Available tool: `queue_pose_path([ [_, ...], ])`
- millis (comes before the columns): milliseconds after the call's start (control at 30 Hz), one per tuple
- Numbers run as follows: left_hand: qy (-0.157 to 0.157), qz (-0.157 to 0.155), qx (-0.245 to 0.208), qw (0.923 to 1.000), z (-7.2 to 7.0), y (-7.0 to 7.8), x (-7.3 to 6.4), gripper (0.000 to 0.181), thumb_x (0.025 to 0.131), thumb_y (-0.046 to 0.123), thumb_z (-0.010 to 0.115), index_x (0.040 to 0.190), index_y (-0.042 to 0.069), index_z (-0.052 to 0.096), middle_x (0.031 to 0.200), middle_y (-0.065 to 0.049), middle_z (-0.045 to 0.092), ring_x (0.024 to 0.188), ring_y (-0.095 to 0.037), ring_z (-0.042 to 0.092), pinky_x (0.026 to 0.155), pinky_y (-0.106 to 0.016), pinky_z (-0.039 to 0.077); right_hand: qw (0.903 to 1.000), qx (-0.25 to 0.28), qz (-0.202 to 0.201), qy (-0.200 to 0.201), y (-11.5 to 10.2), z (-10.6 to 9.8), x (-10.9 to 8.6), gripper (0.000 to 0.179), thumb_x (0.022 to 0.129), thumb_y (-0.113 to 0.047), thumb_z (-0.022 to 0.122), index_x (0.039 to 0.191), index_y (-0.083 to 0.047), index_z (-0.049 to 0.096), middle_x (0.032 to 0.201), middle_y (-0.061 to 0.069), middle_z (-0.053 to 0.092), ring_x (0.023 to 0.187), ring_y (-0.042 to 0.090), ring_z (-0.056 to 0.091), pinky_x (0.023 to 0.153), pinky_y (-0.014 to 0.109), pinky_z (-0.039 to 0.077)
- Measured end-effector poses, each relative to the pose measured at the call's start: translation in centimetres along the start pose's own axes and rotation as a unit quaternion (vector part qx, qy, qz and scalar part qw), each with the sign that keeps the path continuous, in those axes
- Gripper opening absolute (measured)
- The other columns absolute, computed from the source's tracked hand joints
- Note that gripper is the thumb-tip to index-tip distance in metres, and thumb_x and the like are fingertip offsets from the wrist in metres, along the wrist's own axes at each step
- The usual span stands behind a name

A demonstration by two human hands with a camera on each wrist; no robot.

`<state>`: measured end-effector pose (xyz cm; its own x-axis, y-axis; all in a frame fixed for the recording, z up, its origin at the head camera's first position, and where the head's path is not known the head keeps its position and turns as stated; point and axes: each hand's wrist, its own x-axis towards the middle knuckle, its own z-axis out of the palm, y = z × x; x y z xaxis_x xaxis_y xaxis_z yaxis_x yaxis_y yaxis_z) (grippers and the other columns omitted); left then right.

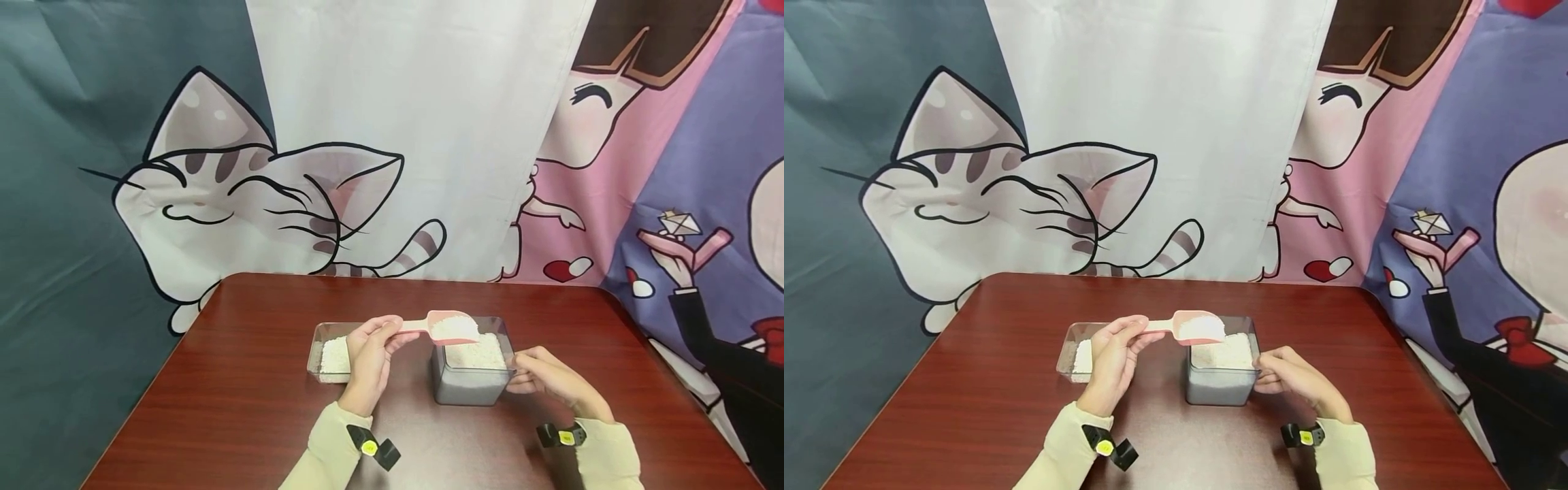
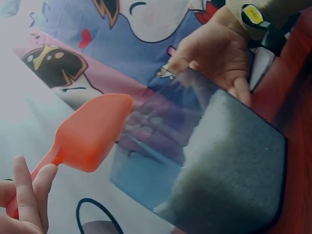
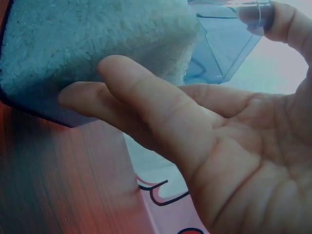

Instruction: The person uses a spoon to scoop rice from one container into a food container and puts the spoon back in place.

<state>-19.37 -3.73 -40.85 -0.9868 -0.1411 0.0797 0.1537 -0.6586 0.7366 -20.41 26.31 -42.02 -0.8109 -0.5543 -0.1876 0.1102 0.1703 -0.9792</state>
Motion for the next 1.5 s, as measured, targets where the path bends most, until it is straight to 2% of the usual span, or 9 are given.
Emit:
queue_pose_path([
  [267, 0.003, 0.012, -0.015, 0.9998, -1.2, 2.0, 0.0, 0.016, 0.079, -0.012, 0.058, 0.094, -0.019, 0.056, 0.079, -0.017, 0.06, 0.064, -0.027, 0.067, 0.071, -0.045, 0.056, 1.0, 0.0, 0.005, -0.006, 0.0, 0.2, -0.1, 0.027, 0.092, -0.009, 0.038, 0.094, 0.012, 0.056, 0.091, 0.01, 0.063, 0.085, 0.018, 0.064, 0.083, 0.05, 0.051],
  [433, 0.002, 0.02, -0.007, 0.9998, -3.3, 3.6, 0.4, 0.009, 0.08, -0.012, 0.058, 0.088, -0.012, 0.062, 0.079, -0.017, 0.062, 0.064, -0.028, 0.067, 0.072, -0.046, 0.056, 0.9999, -0.008, 0.007, 0.002, -0.2, 0.2, -0.1, 0.029, 0.092, -0.01, 0.039, 0.094, 0.013, 0.056, 0.09, 0.01, 0.063, 0.084, 0.018, 0.064, 0.082, 0.049, 0.051],
  [600, 0.017, 0.015, 0.012, 0.9997, -5.7, 5.6, 1.0, 0.01, 0.081, -0.012, 0.056, 0.085, -0.008, 0.065, 0.081, -0.017, 0.062, 0.065, -0.028, 0.067, 0.073, -0.042, 0.056, 1.0, -0.005, 0.007, -0.003, -0.2, 0.1, -0.2, 0.029, 0.092, -0.009, 0.037, 0.096, 0.014, 0.055, 0.092, 0.011, 0.063, 0.085, 0.019, 0.064, 0.083, 0.05, 0.05],
  [733, 0.02, 0.015, 0.022, 0.9995, -6.9, 6.9, 1.4, 0.013, 0.081, -0.013, 0.056, 0.085, -0.005, 0.066, 0.082, -0.016, 0.062, 0.065, -0.029, 0.067, 0.075, -0.044, 0.056, 0.9999, -0.003, 0.006, -0.009, -0.3, 0.0, -0.1, 0.029, 0.092, -0.008, 0.036, 0.094, 0.013, 0.055, 0.091, 0.011, 0.063, 0.085, 0.019, 0.064, 0.083, 0.05, 0.05],
  [1000, 0.037, 0.023, 0.034, 0.9985, -8.3, 8.6, 1.8, 0.013, 0.083, -0.01, 0.057, 0.085, -0.004, 0.067, 0.082, -0.016, 0.063, 0.063, -0.027, 0.067, 0.072, -0.043, 0.057, 0.9999, -0.005, 0.004, -0.015, -0.4, 0.2, 0.0, 0.029, 0.091, -0.008, 0.036, 0.094, 0.013, 0.055, 0.091, 0.011, 0.063, 0.085, 0.019, 0.064, 0.083, 0.05, 0.05],
  [1167, 0.058, 0.038, 0.042, 0.9967, -9.2, 9.3, 2.2, 0.011, 0.084, -0.008, 0.058, 0.084, -0.003, 0.068, 0.08, -0.016, 0.065, 0.061, -0.026, 0.067, 0.07, -0.041, 0.057, 0.9999, -0.009, 0.003, -0.012, -0.4, 0.2, 0.0, 0.031, 0.091, -0.009, 0.037, 0.097, 0.016, 0.054, 0.093, 0.012, 0.063, 0.085, 0.019, 0.064, 0.083, 0.05, 0.05],
  [1333, 0.072, 0.039, 0.053, 0.9952, -10.3, 10.4, 2.5, 0.01, 0.084, -0.007, 0.059, 0.085, -0.004, 0.068, 0.08, -0.016, 0.065, 0.062, -0.027, 0.067, 0.069, -0.039, 0.057, 0.9998, -0.016, 0.007, -0.005, -0.4, 0.2, 0.0, 0.03, 0.091, -0.009, 0.037, 0.095, 0.016, 0.054, 0.092, 0.012, 0.062, 0.083, 0.018, 0.063, 0.082, 0.049, 0.051],
  [1500, 0.076, 0.058, 0.091, 0.9913, -10.8, 11.4, 2.6, 0.009, 0.083, -0.009, 0.059, 0.085, -0.005, 0.067, 0.078, -0.014, 0.064, 0.06, -0.027, 0.067, 0.065, -0.038, 0.058, 0.9997, -0.023, 0.012, -0.001, -0.4, 0.3, 0.0, 0.031, 0.091, -0.01, 0.037, 0.095, 0.015, 0.054, 0.09, 0.012, 0.062, 0.082, 0.017, 0.063, 0.082, 0.048, 0.052],
])
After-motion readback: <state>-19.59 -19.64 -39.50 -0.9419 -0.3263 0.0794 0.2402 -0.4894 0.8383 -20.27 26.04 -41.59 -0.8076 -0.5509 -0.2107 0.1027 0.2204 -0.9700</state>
